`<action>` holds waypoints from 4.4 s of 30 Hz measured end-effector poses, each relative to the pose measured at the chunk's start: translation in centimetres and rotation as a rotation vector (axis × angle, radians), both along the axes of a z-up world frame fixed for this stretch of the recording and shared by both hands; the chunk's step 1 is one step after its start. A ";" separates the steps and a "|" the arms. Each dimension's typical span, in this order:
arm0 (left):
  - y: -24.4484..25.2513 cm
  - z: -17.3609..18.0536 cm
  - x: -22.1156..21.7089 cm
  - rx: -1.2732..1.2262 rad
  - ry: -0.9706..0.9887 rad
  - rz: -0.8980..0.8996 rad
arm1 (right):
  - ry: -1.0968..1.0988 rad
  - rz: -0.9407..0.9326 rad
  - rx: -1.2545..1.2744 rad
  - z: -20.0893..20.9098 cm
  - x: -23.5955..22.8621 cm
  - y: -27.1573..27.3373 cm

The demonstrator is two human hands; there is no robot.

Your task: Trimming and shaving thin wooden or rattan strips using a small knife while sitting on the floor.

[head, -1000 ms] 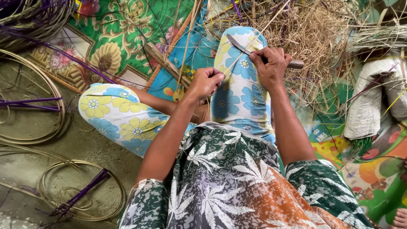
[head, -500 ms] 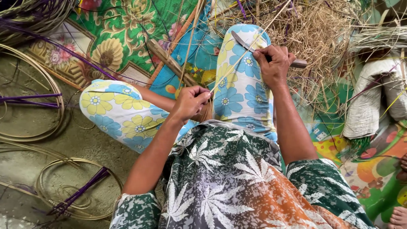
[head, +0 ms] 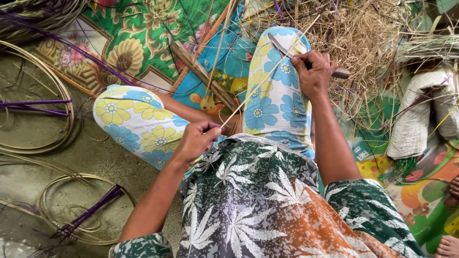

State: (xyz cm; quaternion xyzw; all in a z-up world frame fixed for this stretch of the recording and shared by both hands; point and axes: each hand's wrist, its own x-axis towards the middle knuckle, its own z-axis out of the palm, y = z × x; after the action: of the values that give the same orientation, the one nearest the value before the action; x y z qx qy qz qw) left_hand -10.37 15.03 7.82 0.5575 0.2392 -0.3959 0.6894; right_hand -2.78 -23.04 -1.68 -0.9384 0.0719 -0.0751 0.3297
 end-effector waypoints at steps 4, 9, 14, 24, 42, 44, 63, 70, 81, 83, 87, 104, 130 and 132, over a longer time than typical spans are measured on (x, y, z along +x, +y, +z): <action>2.2 0.7 -1.8 0.019 0.022 0.028 | 0.007 -0.012 0.001 0.1 0.0 0.0; 5.1 1.4 -4.1 0.024 -0.013 0.021 | 0.025 -0.002 -0.016 -0.1 0.1 -0.1; 8.4 2.4 -6.1 0.047 0.005 0.014 | 0.017 -0.005 -0.013 0.0 0.1 -0.1; 16.6 2.0 -6.5 0.317 -0.193 0.201 | 0.129 -0.422 0.498 -0.7 1.6 -0.4; -20.3 -9.6 11.3 0.775 -1.095 -0.457 | -0.081 0.077 -0.036 0.6 -0.1 0.5; -20.1 -9.2 11.2 0.794 -1.122 -0.477 | -0.059 0.073 -0.032 0.6 0.0 0.5; -18.4 -6.6 10.7 0.878 -1.284 -0.479 | 0.030 0.031 0.017 0.3 0.7 0.2; -17.5 -5.5 9.9 0.864 -1.252 -0.507 | 0.045 0.012 0.020 0.3 0.7 0.5; -14.5 -4.7 7.4 0.826 -1.232 -0.550 | 0.045 -0.029 -0.002 0.6 0.7 0.8; -13.5 -3.8 6.8 0.831 -1.239 -0.560 | 0.047 -0.030 -0.004 0.4 0.8 0.8; -12.1 -3.4 5.5 0.845 -1.257 -0.591 | 0.067 -0.034 0.004 0.5 0.8 0.8; -4.9 0.0 0.0 0.959 -1.317 -0.620 | 0.065 -0.056 -0.038 -0.4 0.8 0.5; 7.2 0.5 -11.5 0.840 -1.100 -0.598 | 0.086 -0.081 -0.032 -0.1 0.9 0.6; 9.0 -0.4 -13.0 0.772 -1.005 -0.585 | 0.080 -0.100 -0.022 -0.1 0.9 0.5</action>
State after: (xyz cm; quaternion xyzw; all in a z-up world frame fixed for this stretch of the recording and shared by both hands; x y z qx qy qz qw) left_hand -23.37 23.98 7.39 0.9198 -0.1452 -0.1458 0.3341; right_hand -1.88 -22.50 -1.79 -0.9394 0.1308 -0.0548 0.3122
